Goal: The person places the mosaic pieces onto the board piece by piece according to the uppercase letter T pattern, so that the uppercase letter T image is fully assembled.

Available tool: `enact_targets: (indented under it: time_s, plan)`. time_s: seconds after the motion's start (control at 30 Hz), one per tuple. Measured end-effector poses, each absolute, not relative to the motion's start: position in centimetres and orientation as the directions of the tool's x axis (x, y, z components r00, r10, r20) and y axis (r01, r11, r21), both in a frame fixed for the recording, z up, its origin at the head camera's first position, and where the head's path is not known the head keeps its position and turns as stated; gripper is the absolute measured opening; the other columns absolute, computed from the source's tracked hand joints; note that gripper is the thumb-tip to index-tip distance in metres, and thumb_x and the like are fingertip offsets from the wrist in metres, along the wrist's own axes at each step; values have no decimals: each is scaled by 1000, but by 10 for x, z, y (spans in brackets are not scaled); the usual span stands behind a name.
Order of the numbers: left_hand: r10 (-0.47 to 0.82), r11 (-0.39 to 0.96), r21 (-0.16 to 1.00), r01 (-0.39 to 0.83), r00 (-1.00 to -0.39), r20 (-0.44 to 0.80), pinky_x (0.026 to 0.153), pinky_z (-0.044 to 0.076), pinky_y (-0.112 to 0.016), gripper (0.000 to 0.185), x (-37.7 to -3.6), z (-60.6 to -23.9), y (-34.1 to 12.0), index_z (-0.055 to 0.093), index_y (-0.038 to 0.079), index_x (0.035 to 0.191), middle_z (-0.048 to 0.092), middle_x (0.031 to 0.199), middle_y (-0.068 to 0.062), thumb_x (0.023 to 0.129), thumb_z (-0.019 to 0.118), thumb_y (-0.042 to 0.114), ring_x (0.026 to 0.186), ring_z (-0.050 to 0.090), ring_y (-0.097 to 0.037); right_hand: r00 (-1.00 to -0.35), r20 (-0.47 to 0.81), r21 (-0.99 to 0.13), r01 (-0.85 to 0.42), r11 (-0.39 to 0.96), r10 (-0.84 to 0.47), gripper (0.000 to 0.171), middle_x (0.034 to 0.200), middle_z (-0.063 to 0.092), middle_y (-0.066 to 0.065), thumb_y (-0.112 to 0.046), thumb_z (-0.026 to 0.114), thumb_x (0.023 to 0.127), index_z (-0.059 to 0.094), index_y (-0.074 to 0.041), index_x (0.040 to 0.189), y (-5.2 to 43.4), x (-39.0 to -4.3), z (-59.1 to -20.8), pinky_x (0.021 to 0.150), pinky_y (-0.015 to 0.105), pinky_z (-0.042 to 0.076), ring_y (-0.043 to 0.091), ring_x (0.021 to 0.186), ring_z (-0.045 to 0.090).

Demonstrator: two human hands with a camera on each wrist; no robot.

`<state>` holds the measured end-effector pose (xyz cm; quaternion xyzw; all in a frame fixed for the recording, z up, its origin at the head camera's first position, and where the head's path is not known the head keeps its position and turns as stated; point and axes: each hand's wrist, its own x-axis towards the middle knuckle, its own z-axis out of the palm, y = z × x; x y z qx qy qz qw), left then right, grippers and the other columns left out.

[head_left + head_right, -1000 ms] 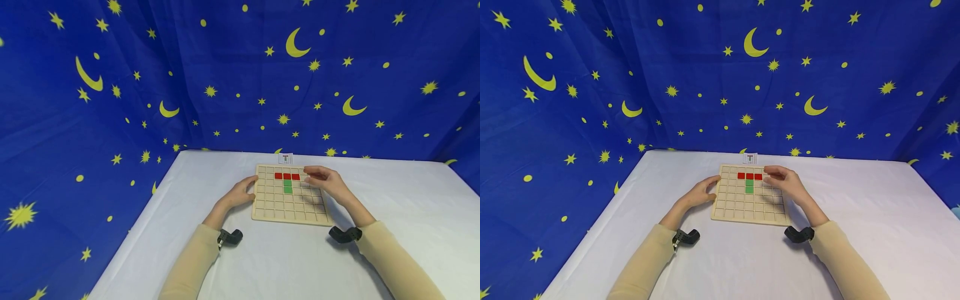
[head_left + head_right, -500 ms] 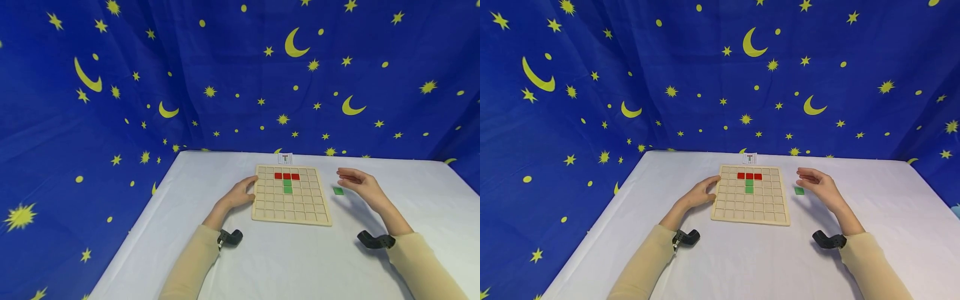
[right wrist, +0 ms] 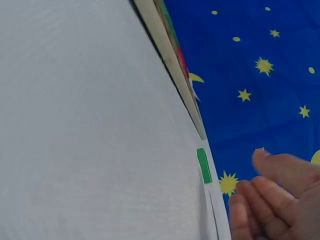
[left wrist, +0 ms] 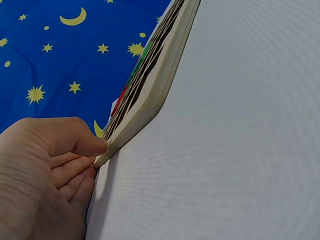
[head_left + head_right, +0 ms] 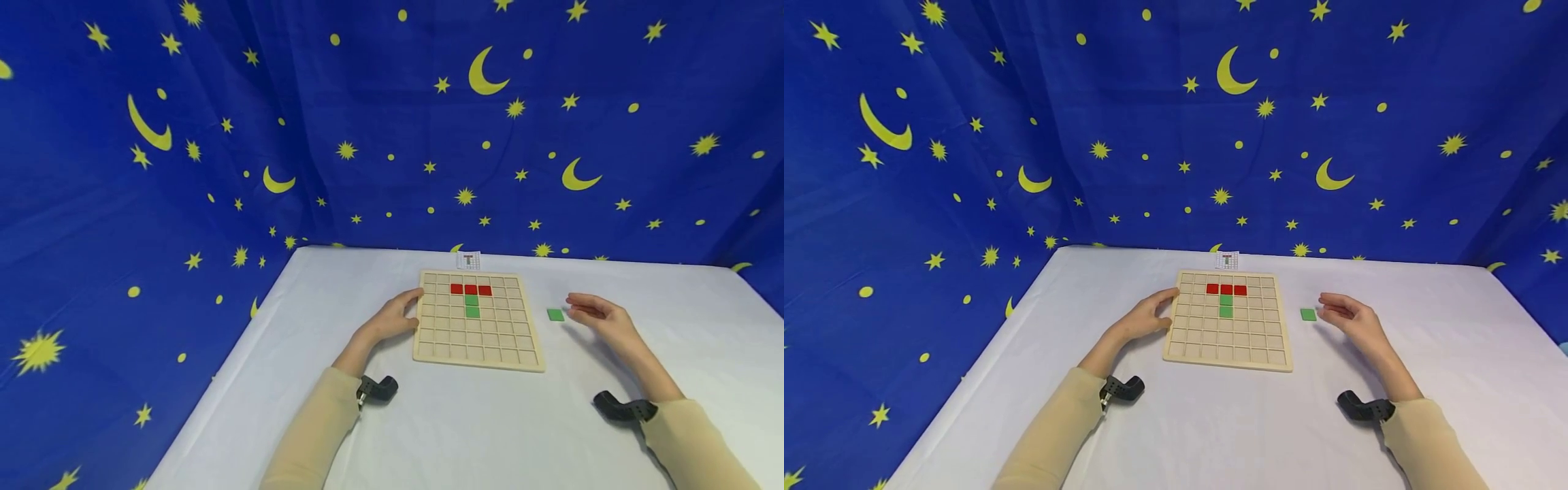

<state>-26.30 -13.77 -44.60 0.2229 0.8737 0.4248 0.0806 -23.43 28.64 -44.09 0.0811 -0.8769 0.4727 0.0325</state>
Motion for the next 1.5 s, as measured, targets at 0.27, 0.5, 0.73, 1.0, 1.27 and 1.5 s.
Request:
enact_targets:
  time_s: [0.27,0.5,0.73,1.0,1.27,1.5]
  plan:
    - [452,561,763,321,-891,42,112,23,-32,69,-262,-443,-138,31,-3,144,34,148,-16,82,61,-1,136,29,-26,-974,183,-705,-223,673,-131,51,125,57,21,-34,64,89,56,0,128,285,-237,-451,82,16,47,19,107,57]
    - [450,552,767,327,-891,56,112,23,-34,70,-260,-441,-138,32,-3,144,34,147,-17,80,61,-2,136,29,-28,-955,237,-639,-291,712,-178,43,121,58,23,-22,68,87,60,2,122,282,-237,-452,93,57,40,43,115,49]
    - [457,540,770,338,-887,69,112,24,-34,69,-260,-445,-138,33,-5,143,35,147,-18,80,61,-2,136,30,-28,-938,277,-595,-337,730,-208,39,120,59,23,-16,68,87,60,3,121,281,-237,-453,92,58,41,43,113,50]
    - [468,520,769,373,-877,108,112,25,-34,67,-258,-444,-140,34,-7,142,36,145,-21,79,59,-1,135,31,-30,-906,357,-534,-397,747,-226,31,112,64,20,-13,68,86,66,0,114,280,-239,-453,89,57,43,41,106,55]
    - [457,540,768,344,-886,76,112,24,-34,69,-261,-439,-140,32,-5,143,34,146,-20,80,60,-3,136,30,-29,-935,347,-619,-290,730,-77,37,111,66,16,-30,68,87,68,-3,113,281,-240,-448,85,29,50,23,100,61]
    - [464,557,756,344,-884,61,112,23,-33,70,-261,-443,-139,32,-5,143,35,147,-18,80,61,-2,136,29,-28,-964,262,-783,-183,594,49,50,107,67,-7,-39,66,87,64,-3,121,278,-235,-436,73,3,43,-15,89,51]
